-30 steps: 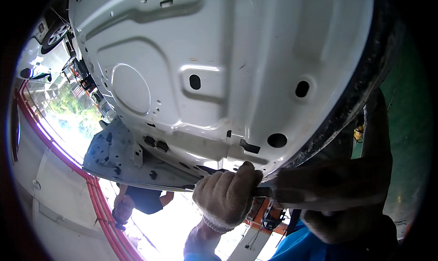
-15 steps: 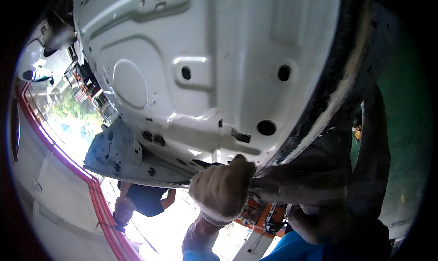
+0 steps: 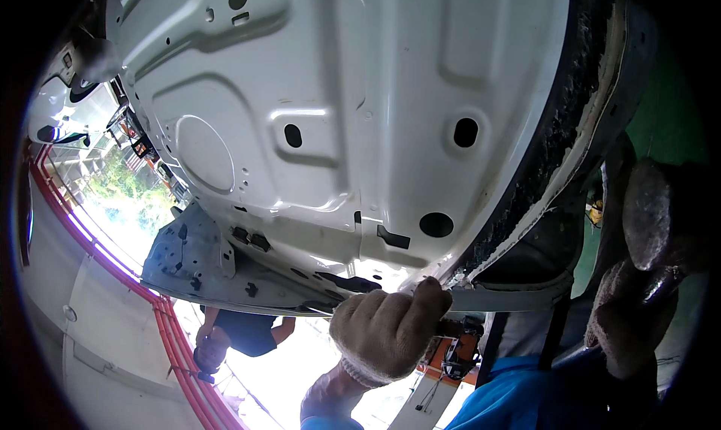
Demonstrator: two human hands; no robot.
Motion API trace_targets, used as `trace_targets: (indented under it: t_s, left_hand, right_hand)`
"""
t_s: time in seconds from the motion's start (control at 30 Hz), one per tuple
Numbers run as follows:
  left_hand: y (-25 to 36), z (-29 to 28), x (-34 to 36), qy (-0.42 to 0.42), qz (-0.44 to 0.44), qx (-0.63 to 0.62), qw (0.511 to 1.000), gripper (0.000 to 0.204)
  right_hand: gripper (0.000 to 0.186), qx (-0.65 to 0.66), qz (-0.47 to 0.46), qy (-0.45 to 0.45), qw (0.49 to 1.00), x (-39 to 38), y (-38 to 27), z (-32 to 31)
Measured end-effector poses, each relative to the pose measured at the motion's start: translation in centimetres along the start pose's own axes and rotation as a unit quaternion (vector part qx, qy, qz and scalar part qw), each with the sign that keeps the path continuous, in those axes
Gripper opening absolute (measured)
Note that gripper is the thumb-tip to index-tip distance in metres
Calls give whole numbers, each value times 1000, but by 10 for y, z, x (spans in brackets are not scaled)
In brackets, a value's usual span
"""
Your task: The person uses a hammer and a metal tool to repeatedly strike and shape the edge of a white car hood. The person works on both the outer and inner surfaces of the hood, adjusting the tool position as needed.
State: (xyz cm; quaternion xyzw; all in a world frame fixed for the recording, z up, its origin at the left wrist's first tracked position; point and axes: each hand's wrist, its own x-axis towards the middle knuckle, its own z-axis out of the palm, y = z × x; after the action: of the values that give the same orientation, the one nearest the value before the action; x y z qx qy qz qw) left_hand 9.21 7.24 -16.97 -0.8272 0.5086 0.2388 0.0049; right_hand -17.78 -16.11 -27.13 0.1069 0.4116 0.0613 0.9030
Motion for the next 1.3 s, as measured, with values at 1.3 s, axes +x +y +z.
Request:
trace_targets:
  t_s: [1.3]
  left_hand:
    - [-17, -10, -7, 141, -50, 12, 989, 16]
  right_hand:
    - [47, -722, -207, -153, 643, 42, 58, 104]
